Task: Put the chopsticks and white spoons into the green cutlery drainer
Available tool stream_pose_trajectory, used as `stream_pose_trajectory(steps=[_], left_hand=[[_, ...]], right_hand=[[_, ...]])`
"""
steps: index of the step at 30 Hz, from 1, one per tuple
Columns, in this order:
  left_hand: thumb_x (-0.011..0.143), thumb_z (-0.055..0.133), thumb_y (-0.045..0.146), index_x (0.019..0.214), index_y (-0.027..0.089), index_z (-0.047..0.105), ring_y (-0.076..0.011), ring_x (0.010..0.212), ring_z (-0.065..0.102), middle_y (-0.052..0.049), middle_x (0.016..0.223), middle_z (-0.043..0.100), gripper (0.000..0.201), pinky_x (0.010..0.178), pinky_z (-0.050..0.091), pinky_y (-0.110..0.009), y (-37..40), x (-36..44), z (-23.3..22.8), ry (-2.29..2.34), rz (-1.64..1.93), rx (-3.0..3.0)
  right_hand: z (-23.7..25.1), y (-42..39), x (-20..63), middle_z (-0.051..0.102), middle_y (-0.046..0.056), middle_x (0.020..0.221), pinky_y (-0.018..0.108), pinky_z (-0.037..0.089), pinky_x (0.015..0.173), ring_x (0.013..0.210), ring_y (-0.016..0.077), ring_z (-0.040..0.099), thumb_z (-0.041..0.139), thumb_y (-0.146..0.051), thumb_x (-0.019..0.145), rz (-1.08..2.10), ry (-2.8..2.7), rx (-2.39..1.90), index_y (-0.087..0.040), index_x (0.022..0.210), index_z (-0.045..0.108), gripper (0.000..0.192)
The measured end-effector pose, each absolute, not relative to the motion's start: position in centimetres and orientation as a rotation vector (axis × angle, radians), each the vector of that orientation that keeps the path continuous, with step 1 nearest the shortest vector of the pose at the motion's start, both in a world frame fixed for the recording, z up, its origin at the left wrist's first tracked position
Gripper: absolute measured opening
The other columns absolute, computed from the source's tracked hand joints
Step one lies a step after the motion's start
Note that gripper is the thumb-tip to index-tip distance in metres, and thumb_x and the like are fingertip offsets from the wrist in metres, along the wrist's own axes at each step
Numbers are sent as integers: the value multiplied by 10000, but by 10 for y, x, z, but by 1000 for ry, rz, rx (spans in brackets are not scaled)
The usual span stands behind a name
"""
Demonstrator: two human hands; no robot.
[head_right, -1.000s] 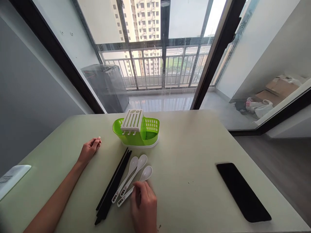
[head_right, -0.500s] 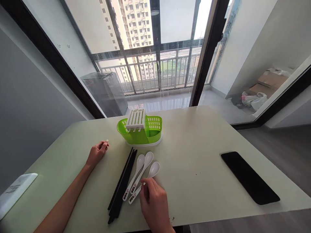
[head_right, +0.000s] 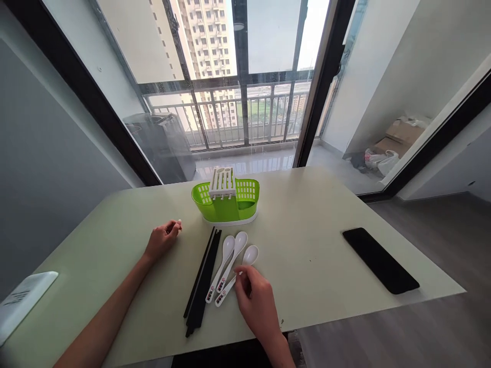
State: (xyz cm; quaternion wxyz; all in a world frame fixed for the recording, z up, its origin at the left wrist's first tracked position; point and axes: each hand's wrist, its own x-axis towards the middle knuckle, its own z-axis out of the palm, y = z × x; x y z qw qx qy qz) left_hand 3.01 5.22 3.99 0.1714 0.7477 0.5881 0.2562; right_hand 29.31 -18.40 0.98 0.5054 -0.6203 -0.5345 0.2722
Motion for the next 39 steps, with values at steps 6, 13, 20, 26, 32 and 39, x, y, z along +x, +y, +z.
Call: stream_pose_trajectory(steps=[6,13,20,26,32,39], left_hand=[[941,444,566,774,244,652,-181,597,558,10,614,617,418,627,340,-277,44,36,38,1676,629,2281],[967,417,542,755,245,615,-200,643,571,-24,689,654,415,614,302,-286,35,41,32,1669,586,2394],[989,399,522,705,240,621,-201,687,600,-47,792,710,458,616,321,-282,29,44,31,1552,553,2514],[1026,367,506,647,238,632,-188,712,622,-41,818,710,535,633,345,-277,23,46,37,1345,482,2603],[997,466,564,671,225,599,-164,631,557,-15,732,654,489,614,329,-279,14,53,40,1222,480,2634],[961,521,628,702,221,583,-157,653,545,-12,739,632,486,648,379,-282,1,67,39,1077,470,2680]], right_hand=[[8,-183,294,601,-16,710,251,435,597,616,150,562,512,-385,1014,668,-1287,-1484,-211,991,704,260],[7,-184,298,608,-13,692,246,434,583,599,148,555,515,-391,992,629,-1322,-1478,-198,995,720,281],[9,-184,298,629,-3,716,245,445,589,613,146,570,505,-422,999,621,-1340,-1463,-188,998,724,321],[7,-184,300,611,-14,706,240,434,587,602,142,557,500,-430,1002,640,-1344,-1470,-192,1017,723,327],[6,-184,299,607,-20,693,238,441,594,605,141,566,520,-433,993,634,-1344,-1472,-191,1017,728,319],[5,-184,300,646,-1,714,247,458,586,610,154,588,521,-465,989,639,-1346,-1464,-192,1007,731,345]])
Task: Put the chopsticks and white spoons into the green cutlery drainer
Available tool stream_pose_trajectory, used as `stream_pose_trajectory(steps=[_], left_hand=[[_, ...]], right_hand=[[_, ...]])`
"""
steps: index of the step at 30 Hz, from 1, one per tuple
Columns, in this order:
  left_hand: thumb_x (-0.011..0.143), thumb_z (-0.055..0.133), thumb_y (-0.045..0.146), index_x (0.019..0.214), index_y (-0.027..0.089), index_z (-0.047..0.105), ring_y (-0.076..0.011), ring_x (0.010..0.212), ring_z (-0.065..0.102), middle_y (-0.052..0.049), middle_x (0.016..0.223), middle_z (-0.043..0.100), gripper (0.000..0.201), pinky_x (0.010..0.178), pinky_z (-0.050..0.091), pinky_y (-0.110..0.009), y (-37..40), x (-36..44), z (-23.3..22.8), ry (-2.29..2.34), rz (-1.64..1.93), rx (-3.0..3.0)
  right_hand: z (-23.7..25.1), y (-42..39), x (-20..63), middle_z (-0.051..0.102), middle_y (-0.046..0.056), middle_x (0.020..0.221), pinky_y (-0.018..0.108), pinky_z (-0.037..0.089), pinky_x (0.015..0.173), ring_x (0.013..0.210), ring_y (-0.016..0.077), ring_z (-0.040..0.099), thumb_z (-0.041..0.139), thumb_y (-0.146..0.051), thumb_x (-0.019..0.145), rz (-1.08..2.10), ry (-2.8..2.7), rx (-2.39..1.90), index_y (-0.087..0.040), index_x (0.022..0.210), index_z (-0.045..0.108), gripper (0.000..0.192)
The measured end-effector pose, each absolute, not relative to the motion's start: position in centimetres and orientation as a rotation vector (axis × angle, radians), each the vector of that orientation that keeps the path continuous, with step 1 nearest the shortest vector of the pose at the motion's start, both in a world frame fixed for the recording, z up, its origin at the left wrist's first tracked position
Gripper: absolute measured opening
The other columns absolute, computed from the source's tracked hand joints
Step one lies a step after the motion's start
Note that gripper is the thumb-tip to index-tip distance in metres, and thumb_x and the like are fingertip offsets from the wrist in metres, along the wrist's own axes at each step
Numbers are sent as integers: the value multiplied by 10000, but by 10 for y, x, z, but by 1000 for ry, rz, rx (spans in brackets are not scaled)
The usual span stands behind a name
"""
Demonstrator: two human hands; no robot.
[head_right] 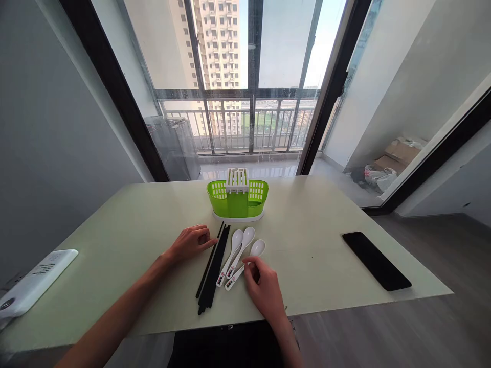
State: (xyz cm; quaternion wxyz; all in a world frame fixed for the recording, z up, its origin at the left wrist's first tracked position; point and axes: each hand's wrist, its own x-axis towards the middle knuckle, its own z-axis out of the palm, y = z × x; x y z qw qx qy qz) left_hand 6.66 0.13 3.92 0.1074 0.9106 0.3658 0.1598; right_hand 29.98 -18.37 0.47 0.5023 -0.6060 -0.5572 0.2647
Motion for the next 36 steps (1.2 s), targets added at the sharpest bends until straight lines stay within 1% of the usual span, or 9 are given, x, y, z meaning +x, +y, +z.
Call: stream_pose_trajectory(steps=[9,12,16,20,25,28,32,36], left_hand=[[855,642,702,699,224,577,-164,711,569,-15,786,635,507,682,405,-295,-4,71,35,975,487,2726],[857,646,699,710,225,580,-163,717,574,-16,797,638,500,678,404,-296,-2,70,34,960,480,2727],[853,652,707,716,225,587,-163,727,580,-11,799,636,505,674,401,-293,-2,70,34,946,467,2720],[848,652,714,716,227,602,-161,711,578,-9,789,626,507,669,400,-294,-2,69,36,939,454,2712],[844,660,704,740,230,627,-160,702,590,-11,803,644,487,670,409,-294,0,66,41,908,413,2693],[837,687,664,757,231,647,-153,689,599,-10,825,666,443,663,424,-288,1,63,45,896,377,2676],[830,726,541,765,233,675,-154,687,623,-7,819,697,319,645,431,-280,2,57,50,929,327,2662],[803,732,433,760,240,702,-174,690,650,-8,793,727,200,623,421,-291,3,51,55,1026,296,2655]], right_hand=[[4,-186,300,629,5,709,257,435,584,615,159,560,509,-474,1001,644,-1380,-1492,-181,1023,719,361],[2,-186,300,614,-2,706,258,419,577,602,156,541,506,-487,1003,639,-1388,-1514,-183,1027,717,371],[1,-187,301,624,-2,730,256,434,605,620,155,555,510,-499,1004,652,-1389,-1517,-189,1025,712,371],[0,-187,302,634,-5,711,254,432,577,590,151,541,525,-507,991,640,-1394,-1527,-194,1018,728,373],[1,-188,303,620,-5,702,257,441,591,601,158,544,523,-510,990,643,-1395,-1532,-194,1018,718,373],[1,-188,302,609,-11,699,254,430,591,597,154,528,521,-511,992,648,-1392,-1536,-196,1025,713,370],[1,-188,302,565,-23,674,250,408,573,583,149,491,529,-519,985,644,-1379,-1538,-193,1004,717,376],[2,-189,303,593,-10,710,256,423,602,609,155,516,531,-510,987,670,-1374,-1535,-195,1009,715,366]])
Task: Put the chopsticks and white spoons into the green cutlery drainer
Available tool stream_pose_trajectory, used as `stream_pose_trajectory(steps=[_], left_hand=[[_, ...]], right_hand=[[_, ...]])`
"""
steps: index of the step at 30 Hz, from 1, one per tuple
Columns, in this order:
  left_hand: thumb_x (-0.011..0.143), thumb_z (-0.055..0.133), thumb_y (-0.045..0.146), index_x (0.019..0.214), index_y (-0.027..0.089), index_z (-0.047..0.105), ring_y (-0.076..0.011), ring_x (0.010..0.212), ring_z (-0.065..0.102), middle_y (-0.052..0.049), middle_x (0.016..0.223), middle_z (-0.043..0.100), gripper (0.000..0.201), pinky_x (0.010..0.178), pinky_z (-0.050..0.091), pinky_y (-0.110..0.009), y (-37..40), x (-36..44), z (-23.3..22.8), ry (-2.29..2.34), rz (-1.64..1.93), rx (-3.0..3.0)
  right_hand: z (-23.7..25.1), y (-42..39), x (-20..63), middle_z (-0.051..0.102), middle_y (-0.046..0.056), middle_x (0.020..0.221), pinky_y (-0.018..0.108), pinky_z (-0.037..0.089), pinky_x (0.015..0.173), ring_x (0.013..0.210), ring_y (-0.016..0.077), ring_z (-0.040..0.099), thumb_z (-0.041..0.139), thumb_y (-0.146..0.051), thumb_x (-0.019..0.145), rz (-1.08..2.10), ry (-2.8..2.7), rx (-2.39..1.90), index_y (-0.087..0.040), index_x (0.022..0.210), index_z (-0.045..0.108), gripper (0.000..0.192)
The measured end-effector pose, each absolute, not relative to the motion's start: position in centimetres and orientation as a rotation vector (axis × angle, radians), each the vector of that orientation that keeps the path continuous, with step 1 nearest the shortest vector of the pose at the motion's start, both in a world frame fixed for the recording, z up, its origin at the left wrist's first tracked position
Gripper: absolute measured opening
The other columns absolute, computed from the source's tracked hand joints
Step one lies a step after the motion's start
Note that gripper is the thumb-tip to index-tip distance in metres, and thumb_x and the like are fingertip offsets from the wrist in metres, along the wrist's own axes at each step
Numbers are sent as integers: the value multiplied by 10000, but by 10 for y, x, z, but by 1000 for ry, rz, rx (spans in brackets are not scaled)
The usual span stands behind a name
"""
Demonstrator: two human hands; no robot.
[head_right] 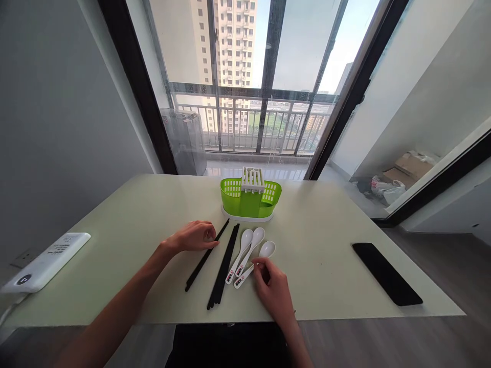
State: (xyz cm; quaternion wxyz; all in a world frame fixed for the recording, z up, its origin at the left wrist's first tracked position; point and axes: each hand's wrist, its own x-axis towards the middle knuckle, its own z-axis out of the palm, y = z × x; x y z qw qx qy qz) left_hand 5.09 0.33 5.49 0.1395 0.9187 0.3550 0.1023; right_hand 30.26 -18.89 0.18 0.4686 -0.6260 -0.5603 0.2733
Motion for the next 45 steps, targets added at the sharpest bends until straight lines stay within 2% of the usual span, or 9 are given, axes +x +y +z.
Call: stream_pose_trajectory(steps=[11,16,20,26,32,37,39,42,45], left_hand=[[845,654,368,865,227,750,-218,793,699,-50,929,758,172,698,469,-307,5,53,57,1235,288,2714],[856,606,255,885,212,758,-233,838,712,-63,968,759,160,736,491,-313,3,54,58,1223,329,2737],[873,603,210,852,217,762,-244,844,725,-72,965,771,160,764,497,-324,3,54,56,1212,440,2691],[950,622,326,956,251,763,-267,872,762,-53,987,814,159,833,525,-369,-2,58,59,1161,795,2474],[955,647,486,1026,242,658,-245,970,791,-39,1004,831,254,919,601,-377,-19,81,69,953,1186,2055],[970,622,494,966,224,547,-245,908,807,-76,968,833,280,902,643,-426,-31,95,76,749,1256,1769],[950,657,478,949,221,549,-249,895,809,-78,964,833,279,908,644,-436,-34,96,76,705,1247,1711],[920,711,440,947,220,576,-248,871,811,-58,939,834,260,889,646,-418,-36,96,75,688,1234,1659],[899,741,415,947,223,605,-242,869,811,-36,919,833,240,874,648,-394,-38,97,71,686,1209,1643]], right_hand=[[0,-189,304,612,-1,721,259,422,595,613,156,515,547,-524,974,658,-1370,-1549,-188,1019,724,382],[2,-190,303,615,-5,708,257,417,584,604,159,515,553,-547,962,671,-1355,-1563,-195,1014,725,395],[0,-190,304,618,-2,728,267,429,609,630,170,536,549,-553,965,669,-1363,-1560,-204,1023,715,391],[0,-189,306,612,0,738,279,454,627,650,179,562,552,-549,970,709,-1368,-1542,-207,1019,707,379],[54,-166,308,600,0,741,285,470,634,659,175,558,543,-459,999,620,-1533,-1410,-227,1048,694,281],[122,-130,296,653,10,810,287,498,640,674,164,610,556,-413,1007,460,-1634,-1297,-229,1089,663,228],[142,-116,290,664,24,905,274,497,587,693,161,629,574,-421,1001,440,-1669,-1251,-230,1197,626,279],[162,-100,281,641,13,921,282,524,623,690,153,623,589,-424,1001,407,-1767,-1217,-247,1339,565,383],[173,-92,276,626,-4,843,287,520,634,681,160,611,595,-418,1007,361,-1828,-1202,-257,1305,599,339]])
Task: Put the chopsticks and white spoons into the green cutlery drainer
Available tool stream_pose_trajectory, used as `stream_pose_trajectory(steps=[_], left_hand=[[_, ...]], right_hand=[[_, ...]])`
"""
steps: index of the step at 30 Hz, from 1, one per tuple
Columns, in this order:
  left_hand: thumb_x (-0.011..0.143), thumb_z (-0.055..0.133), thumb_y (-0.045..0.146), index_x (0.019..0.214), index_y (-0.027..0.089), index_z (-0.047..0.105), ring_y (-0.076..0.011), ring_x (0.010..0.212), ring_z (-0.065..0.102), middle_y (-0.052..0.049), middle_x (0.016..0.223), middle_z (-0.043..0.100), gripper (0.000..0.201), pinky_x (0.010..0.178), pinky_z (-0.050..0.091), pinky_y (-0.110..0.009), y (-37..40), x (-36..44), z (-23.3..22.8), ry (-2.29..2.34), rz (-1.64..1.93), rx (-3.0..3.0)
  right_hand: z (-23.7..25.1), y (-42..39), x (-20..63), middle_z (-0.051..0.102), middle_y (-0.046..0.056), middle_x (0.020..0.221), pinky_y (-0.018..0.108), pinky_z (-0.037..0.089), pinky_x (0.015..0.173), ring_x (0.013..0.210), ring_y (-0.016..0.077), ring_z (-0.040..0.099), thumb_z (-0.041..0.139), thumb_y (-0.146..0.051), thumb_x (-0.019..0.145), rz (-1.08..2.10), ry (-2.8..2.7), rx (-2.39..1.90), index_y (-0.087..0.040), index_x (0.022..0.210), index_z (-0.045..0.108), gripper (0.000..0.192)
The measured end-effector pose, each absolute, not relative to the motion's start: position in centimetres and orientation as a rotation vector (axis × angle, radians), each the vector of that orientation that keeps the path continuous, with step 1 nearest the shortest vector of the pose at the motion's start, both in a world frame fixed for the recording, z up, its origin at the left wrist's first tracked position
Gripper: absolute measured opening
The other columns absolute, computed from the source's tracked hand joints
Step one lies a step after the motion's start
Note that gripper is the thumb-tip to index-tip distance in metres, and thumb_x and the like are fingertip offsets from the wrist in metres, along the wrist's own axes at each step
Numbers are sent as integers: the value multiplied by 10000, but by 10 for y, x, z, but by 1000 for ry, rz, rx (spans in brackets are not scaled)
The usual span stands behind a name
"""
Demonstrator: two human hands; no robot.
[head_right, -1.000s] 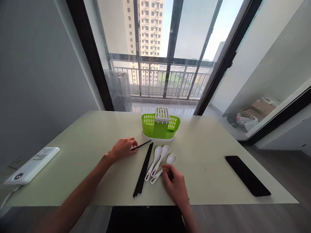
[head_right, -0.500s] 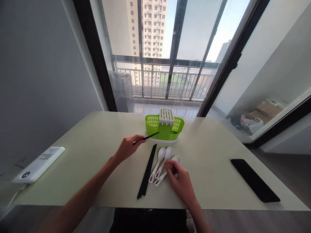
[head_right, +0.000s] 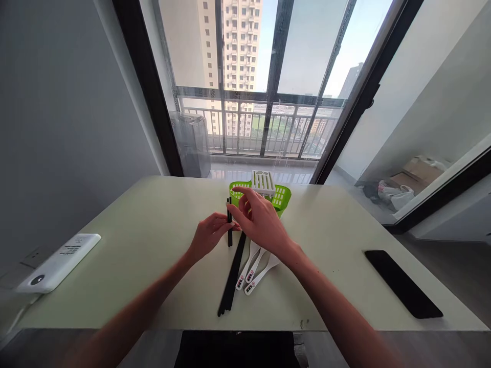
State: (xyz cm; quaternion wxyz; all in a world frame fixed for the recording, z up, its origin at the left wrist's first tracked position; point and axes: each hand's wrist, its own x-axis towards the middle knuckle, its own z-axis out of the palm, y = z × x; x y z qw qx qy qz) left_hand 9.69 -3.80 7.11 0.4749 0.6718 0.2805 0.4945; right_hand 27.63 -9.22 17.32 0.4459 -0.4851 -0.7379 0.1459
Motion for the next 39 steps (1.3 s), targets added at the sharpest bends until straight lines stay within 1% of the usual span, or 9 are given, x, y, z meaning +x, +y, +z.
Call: stream_pose_trajectory(steps=[3,6,11,15,20,24,27,32,39], left_hand=[[897,742,408,934,226,623,-237,874,810,-26,921,833,220,871,646,-379,-40,99,66,681,1177,1641],[900,735,418,945,228,635,-232,880,809,-19,938,835,219,875,643,-372,-40,101,60,686,1164,1635],[889,735,435,962,230,725,-227,873,806,7,917,833,217,889,636,-356,-35,97,52,710,1092,1685],[897,718,435,962,247,820,-235,893,793,16,932,835,223,917,613,-360,-30,91,46,761,996,1783],[843,754,521,991,259,825,-254,903,760,-8,954,832,309,932,589,-399,-20,87,34,837,937,1851],[997,432,656,1288,231,670,-220,1005,733,-66,1125,786,567,973,557,-401,-6,87,18,927,1027,1795],[1038,217,667,1226,186,630,-202,956,718,-113,1127,744,662,897,566,-388,2,87,8,1030,1100,1736],[1032,321,651,1100,188,610,-196,886,705,-84,1014,721,550,871,550,-370,3,88,2,1104,1124,1733],[1038,360,590,1059,205,604,-203,867,697,-59,959,714,456,892,524,-375,-2,88,6,1118,1114,1781]], right_hand=[[179,-89,274,657,5,829,292,496,665,725,169,616,575,-372,1024,268,-1883,-1169,-247,1057,676,164],[181,-89,274,678,9,840,293,472,674,729,162,606,553,-336,1038,222,-1944,-1138,-234,898,657,202],[183,-86,278,681,16,846,290,448,657,715,157,598,527,-354,1050,211,-1994,-1157,-221,903,652,235],[186,-82,285,675,30,783,306,413,635,685,173,587,468,-442,1067,175,-2095,-1239,-222,816,653,382],[206,-82,298,703,49,806,308,419,636,675,178,606,406,-513,1078,94,-2222,-1234,-219,853,687,464],[242,-82,310,698,33,749,288,420,592,625,158,605,419,-522,1072,-102,-2085,-1198,-226,851,695,461],[267,-75,320,696,21,709,281,426,579,594,152,615,452,-510,1063,-182,-1955,-1201,-220,879,722,436],[283,-48,332,696,6,691,291,461,645,578,143,621,508,-380,1050,-259,-1834,-1203,-200,896,742,333],[260,3,339,716,35,705,311,463,683,652,195,684,500,-360,1032,-263,-1915,-1262,-187,852,730,340]])
